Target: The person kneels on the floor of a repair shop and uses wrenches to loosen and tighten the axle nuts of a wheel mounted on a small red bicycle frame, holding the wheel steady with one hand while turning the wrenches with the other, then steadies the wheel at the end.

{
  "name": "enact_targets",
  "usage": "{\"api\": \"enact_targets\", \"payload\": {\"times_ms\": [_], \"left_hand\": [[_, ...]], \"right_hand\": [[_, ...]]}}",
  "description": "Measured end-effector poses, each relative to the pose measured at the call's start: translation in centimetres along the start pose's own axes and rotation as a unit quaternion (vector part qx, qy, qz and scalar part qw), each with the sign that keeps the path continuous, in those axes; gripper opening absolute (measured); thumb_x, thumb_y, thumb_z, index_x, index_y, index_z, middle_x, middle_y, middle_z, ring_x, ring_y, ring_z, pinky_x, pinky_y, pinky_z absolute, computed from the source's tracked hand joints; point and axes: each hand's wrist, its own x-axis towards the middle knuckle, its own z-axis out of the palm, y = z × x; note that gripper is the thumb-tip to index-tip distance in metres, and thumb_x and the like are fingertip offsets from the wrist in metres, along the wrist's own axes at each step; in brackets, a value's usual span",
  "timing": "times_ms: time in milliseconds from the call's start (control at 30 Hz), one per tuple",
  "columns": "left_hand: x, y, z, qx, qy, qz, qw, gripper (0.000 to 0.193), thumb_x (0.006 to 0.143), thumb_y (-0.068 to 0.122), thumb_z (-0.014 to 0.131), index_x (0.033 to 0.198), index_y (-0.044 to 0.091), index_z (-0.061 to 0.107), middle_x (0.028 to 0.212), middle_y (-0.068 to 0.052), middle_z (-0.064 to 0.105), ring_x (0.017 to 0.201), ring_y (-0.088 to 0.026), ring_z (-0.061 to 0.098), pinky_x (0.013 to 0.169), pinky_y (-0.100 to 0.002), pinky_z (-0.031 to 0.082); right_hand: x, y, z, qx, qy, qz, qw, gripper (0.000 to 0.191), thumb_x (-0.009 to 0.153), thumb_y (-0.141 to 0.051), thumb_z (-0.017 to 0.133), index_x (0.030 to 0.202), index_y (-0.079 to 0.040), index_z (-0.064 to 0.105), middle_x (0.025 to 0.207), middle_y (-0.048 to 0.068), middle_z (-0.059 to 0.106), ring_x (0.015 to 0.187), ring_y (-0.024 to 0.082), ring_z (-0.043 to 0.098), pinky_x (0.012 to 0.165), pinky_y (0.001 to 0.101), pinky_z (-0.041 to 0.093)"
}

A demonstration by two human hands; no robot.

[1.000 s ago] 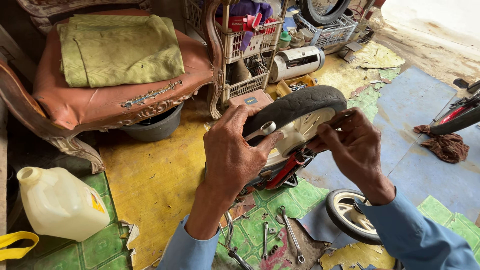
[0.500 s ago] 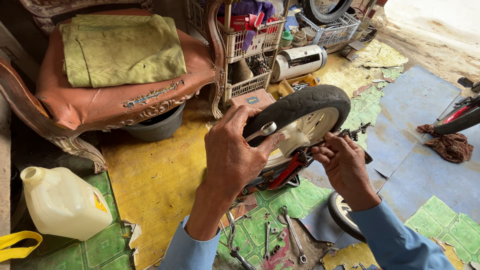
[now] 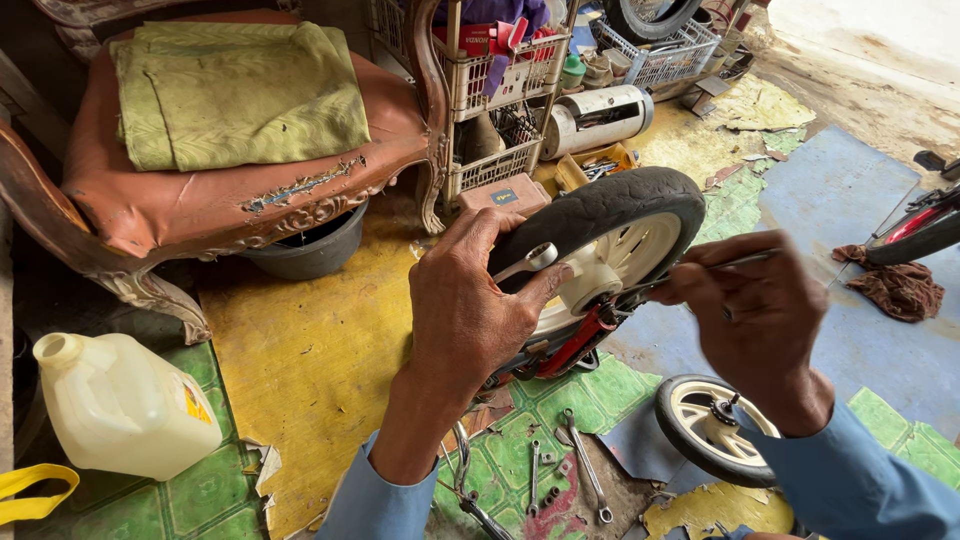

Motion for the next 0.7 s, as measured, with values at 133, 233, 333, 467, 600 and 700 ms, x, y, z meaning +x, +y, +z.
{"api": "enact_targets", "payload": {"times_ms": [133,233,333,467,600,700], "left_hand": [[0.0,0.0,-0.1,-0.005,-0.002,-0.005,1.0,0.045,0.072,0.021,0.093,0.11,0.01,0.071,0.1,-0.008,0.072,0.088,-0.024,0.075,0.078,-0.036,0.059],[0.0,0.1,0.0,-0.003,-0.004,-0.014,1.0,0.045,0.072,0.023,0.093,0.109,0.009,0.071,0.1,-0.008,0.072,0.088,-0.025,0.075,0.078,-0.036,0.058],[0.0,0.0,0.1,0.002,-0.001,-0.002,1.0,0.046,0.072,0.024,0.093,0.108,0.009,0.07,0.1,-0.008,0.073,0.089,-0.027,0.074,0.078,-0.038,0.057],[0.1,-0.1,0.3,0.015,-0.002,-0.006,1.0,0.047,0.07,0.025,0.092,0.107,0.008,0.068,0.098,-0.009,0.072,0.088,-0.029,0.073,0.077,-0.04,0.056],[0.1,-0.2,0.5,0.024,-0.019,-0.041,0.999,0.043,0.071,0.027,0.091,0.102,0.009,0.068,0.096,-0.009,0.071,0.086,-0.029,0.072,0.075,-0.041,0.056],[0.1,-0.2,0.7,0.013,-0.007,-0.018,1.0,0.039,0.073,0.025,0.089,0.1,0.009,0.066,0.096,-0.008,0.07,0.089,-0.029,0.072,0.077,-0.042,0.056]], "right_hand": [[1.7,-2.2,1.2,-0.211,-0.078,-0.087,0.97,0.02,0.095,-0.005,0.075,0.104,0.002,0.058,0.09,0.012,0.076,0.085,0.02,0.079,0.069,0.0282,0.064],[2.7,-3.3,1.9,-0.227,-0.124,-0.093,0.962,0.023,0.092,-0.007,0.076,0.102,0.0,0.057,0.088,0.011,0.076,0.084,0.02,0.079,0.068,0.0282,0.064],[3.7,-4.1,2.2,-0.22,-0.171,-0.088,0.956,0.025,0.09,-0.007,0.076,0.102,0.001,0.055,0.086,0.013,0.074,0.081,0.022,0.079,0.066,0.0302,0.064],[4.8,-4.6,2.7,-0.226,-0.225,-0.052,0.947,0.024,0.09,-0.008,0.074,0.101,0.001,0.055,0.084,0.013,0.074,0.078,0.023,0.08,0.06,0.032,0.064],[5.5,-4.5,3.1,-0.242,-0.272,-0.026,0.931,0.024,0.089,-0.01,0.074,0.094,0.0,0.052,0.082,0.012,0.074,0.077,0.024,0.079,0.058,0.0335,0.063],[5.4,-4.7,2.8,-0.27,-0.263,-0.042,0.925,0.02,0.089,-0.009,0.074,0.096,-0.001,0.058,0.082,0.013,0.075,0.072,0.025,0.078,0.057,0.0355,0.062]]}}
